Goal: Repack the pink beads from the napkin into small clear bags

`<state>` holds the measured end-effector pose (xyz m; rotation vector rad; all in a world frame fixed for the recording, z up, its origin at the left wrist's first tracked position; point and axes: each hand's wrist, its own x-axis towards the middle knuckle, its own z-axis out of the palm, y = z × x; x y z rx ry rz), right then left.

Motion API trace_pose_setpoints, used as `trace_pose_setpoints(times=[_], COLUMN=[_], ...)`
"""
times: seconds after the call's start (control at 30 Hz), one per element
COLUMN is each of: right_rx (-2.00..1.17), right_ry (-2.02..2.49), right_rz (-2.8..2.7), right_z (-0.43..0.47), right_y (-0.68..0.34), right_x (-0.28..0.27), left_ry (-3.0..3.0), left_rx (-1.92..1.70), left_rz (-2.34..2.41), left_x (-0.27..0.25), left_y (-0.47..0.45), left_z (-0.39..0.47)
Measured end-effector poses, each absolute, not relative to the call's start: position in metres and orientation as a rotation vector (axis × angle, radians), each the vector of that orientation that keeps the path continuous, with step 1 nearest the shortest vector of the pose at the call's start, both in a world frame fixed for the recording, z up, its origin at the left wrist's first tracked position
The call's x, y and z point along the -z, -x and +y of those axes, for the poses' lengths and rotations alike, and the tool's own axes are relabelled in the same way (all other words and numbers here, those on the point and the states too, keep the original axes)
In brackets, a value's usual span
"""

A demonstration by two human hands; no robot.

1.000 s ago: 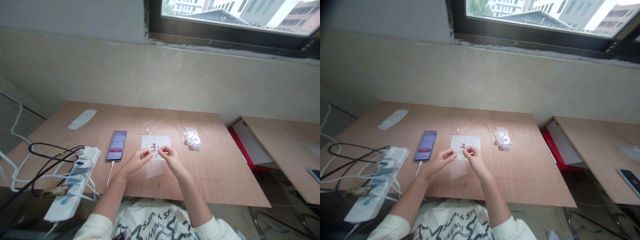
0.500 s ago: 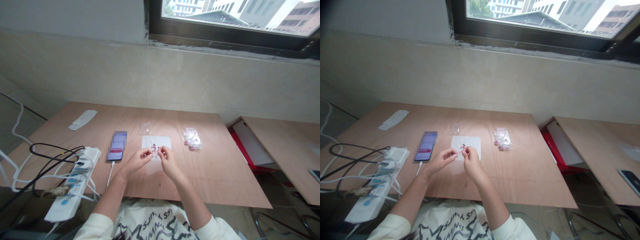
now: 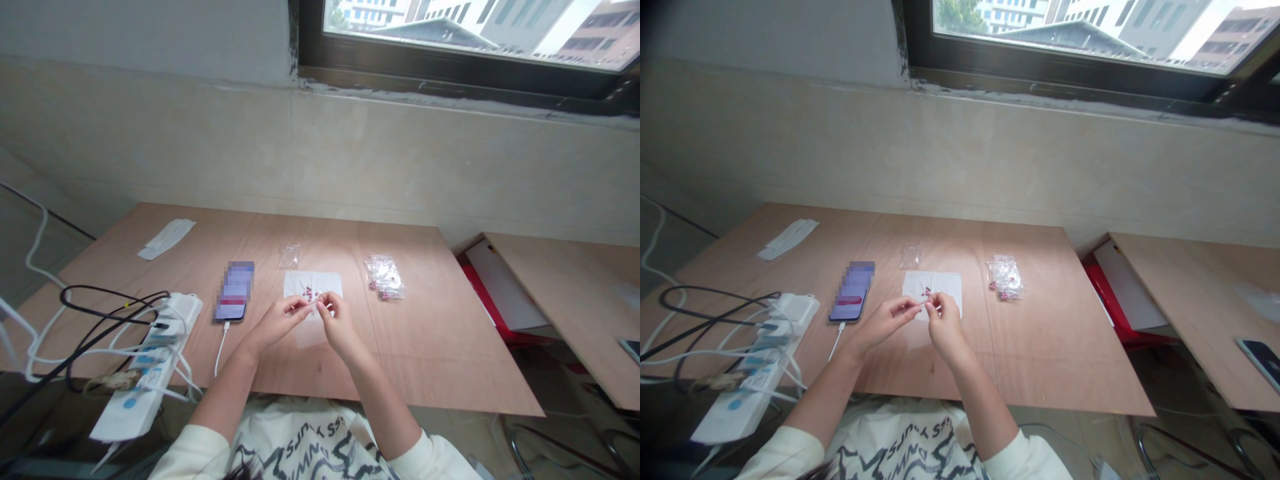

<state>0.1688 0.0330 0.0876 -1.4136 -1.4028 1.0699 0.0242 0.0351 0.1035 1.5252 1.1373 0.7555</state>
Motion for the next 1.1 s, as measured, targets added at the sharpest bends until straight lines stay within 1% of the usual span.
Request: trace_pose_setpoints(times=[0.1,0.3,0.57,0.8,1.1], right_rx=[-1.076,-1.295,-1.204,-1.543,-1.494], right_ry=[1.427,1.314,1.357,1.239,1.304], right_rz=[-1.366,-1.315,-1.179,-1.054,-0.980], right_z=[0.034,0.037,0.043,0.043,0.043], right_y=[-0.170,-0.169,-0.173,-0.172,-0.173], right_x=[-0.086,-0.081,-0.071,-0.077,-0.073], left_ry=[-1.516,-1.616,-1.490,-1.548,-1.459], left_rx=[-0.771,-0.793,-0.741,-0.766,-0.691], left_rz=[1.217,1.296,1.231,1.280,1.237], left_x=[-0.100,-0.095,-0.094,-0.091,-0.093], left_y=[-0.019,-0.015,-0.019,-0.016,-0.018], left_z=[0.037,0.042,0.043,0.044,0.042])
